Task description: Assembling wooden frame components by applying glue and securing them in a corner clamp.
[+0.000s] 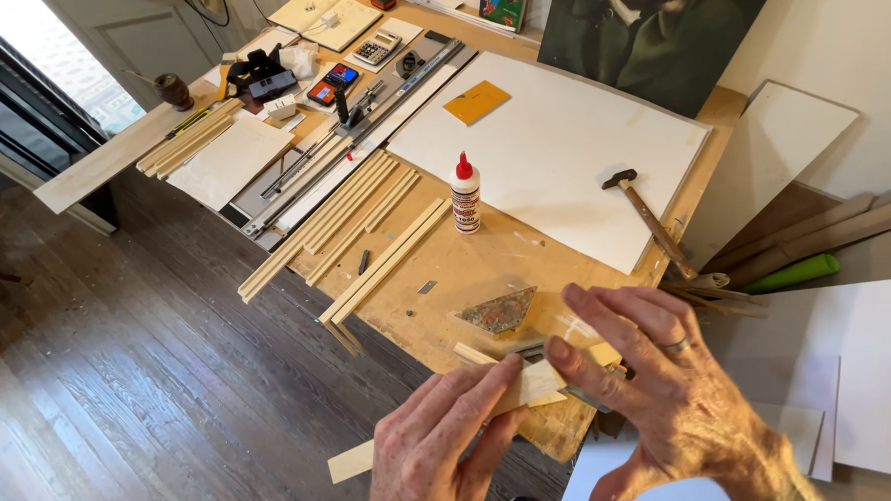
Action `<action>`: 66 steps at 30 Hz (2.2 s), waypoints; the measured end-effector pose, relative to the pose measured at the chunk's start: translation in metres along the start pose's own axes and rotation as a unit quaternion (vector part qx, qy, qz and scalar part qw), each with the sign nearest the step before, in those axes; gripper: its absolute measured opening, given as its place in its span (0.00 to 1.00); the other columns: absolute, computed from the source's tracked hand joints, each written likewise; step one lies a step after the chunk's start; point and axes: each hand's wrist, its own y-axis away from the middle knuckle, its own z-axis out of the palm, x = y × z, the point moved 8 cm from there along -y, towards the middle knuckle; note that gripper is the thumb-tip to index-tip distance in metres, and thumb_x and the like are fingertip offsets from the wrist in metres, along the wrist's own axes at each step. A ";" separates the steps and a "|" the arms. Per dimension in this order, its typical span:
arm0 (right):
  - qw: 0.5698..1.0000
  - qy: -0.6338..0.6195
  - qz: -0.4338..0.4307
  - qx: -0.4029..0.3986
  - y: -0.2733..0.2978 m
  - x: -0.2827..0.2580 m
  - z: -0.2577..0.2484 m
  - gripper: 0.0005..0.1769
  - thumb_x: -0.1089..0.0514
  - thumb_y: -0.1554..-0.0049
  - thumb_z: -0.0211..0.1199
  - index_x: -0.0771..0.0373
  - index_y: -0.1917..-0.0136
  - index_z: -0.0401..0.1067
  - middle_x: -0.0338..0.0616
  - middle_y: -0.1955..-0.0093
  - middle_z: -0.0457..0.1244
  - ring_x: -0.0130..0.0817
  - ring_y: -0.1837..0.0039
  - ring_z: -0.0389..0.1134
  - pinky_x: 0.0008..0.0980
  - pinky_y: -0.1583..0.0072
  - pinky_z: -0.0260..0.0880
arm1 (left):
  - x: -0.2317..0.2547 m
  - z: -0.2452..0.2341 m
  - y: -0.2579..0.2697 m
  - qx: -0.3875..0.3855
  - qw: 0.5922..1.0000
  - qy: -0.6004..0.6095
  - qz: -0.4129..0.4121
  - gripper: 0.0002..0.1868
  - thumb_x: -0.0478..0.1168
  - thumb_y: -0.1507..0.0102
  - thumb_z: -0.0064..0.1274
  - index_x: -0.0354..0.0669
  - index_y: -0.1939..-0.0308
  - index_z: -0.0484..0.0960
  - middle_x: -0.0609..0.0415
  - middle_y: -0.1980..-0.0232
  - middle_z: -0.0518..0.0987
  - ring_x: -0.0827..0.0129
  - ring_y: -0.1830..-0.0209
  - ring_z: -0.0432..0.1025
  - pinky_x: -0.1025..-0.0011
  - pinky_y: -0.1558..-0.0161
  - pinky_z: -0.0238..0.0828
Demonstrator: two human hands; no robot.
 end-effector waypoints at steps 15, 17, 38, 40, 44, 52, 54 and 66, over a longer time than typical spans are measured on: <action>0.999 -0.032 -0.008 0.038 -0.015 0.001 -0.021 0.57 0.13 0.47 0.25 0.53 0.29 0.67 0.58 0.26 0.54 0.50 0.26 0.57 0.52 0.28 0.63 | 0.000 0.000 0.004 0.009 1.000 -0.011 0.018 0.19 0.40 0.31 0.57 0.41 0.37 0.76 0.51 0.51 0.84 0.60 0.59 0.80 0.67 0.58 0.80; 0.997 -0.052 -0.011 0.057 -0.017 -0.003 -0.025 0.55 0.14 0.44 0.22 0.52 0.28 0.66 0.58 0.25 0.53 0.48 0.26 0.58 0.51 0.28 0.64 | 0.000 -0.001 0.003 0.010 1.000 -0.011 0.016 0.20 0.40 0.31 0.56 0.41 0.36 0.75 0.51 0.51 0.83 0.60 0.59 0.80 0.66 0.57 0.80; 0.990 -0.119 0.012 0.069 -0.022 -0.003 -0.025 0.52 0.19 0.37 0.20 0.54 0.38 0.76 0.61 0.31 0.57 0.50 0.29 0.60 0.53 0.29 0.63 | -0.007 -0.004 0.001 0.011 1.000 0.005 0.007 0.17 0.39 0.31 0.55 0.40 0.38 0.77 0.51 0.51 0.84 0.61 0.60 0.80 0.68 0.55 0.80; 0.992 -0.123 -0.006 0.018 -0.023 -0.002 -0.016 0.52 0.16 0.43 0.26 0.50 0.32 0.72 0.57 0.26 0.57 0.51 0.28 0.59 0.54 0.30 0.66 | -0.005 -0.006 -0.001 0.014 1.000 0.008 0.021 0.17 0.38 0.31 0.55 0.37 0.39 0.77 0.50 0.52 0.84 0.62 0.60 0.80 0.70 0.55 0.80; 0.994 -0.104 -0.003 0.015 -0.021 0.002 -0.015 0.55 0.16 0.44 0.25 0.53 0.32 0.72 0.56 0.24 0.54 0.50 0.26 0.57 0.55 0.27 0.65 | -0.011 -0.005 0.003 0.013 1.000 0.014 0.017 0.17 0.39 0.30 0.54 0.38 0.39 0.76 0.48 0.52 0.84 0.60 0.60 0.80 0.68 0.57 0.79; 0.943 -0.210 0.117 0.229 -0.019 0.004 -0.044 0.11 0.67 0.50 0.67 0.77 0.54 0.74 0.55 0.58 0.72 0.34 0.64 0.75 0.23 0.61 0.75 | -0.036 -0.005 0.009 -0.028 0.992 0.076 -0.096 0.26 0.39 0.27 0.47 0.52 0.25 0.65 0.53 0.53 0.77 0.62 0.62 0.75 0.67 0.61 0.72; 0.942 -0.198 0.131 0.237 -0.021 0.001 -0.047 0.10 0.67 0.53 0.68 0.77 0.58 0.74 0.55 0.60 0.72 0.35 0.67 0.73 0.24 0.63 0.73 | -0.045 -0.002 0.015 -0.038 0.983 0.122 -0.130 0.24 0.42 0.27 0.45 0.54 0.25 0.64 0.53 0.49 0.76 0.59 0.62 0.74 0.57 0.64 0.72; 0.955 -0.149 0.092 0.240 0.070 0.028 0.015 0.32 0.38 0.43 0.37 0.66 0.69 0.66 0.45 0.68 0.60 0.33 0.65 0.62 0.34 0.62 0.66 | -0.045 -0.029 0.000 -0.038 0.971 0.159 -0.177 0.22 0.40 0.31 0.48 0.44 0.33 0.76 0.56 0.62 0.69 0.74 0.76 0.60 0.76 0.78 0.62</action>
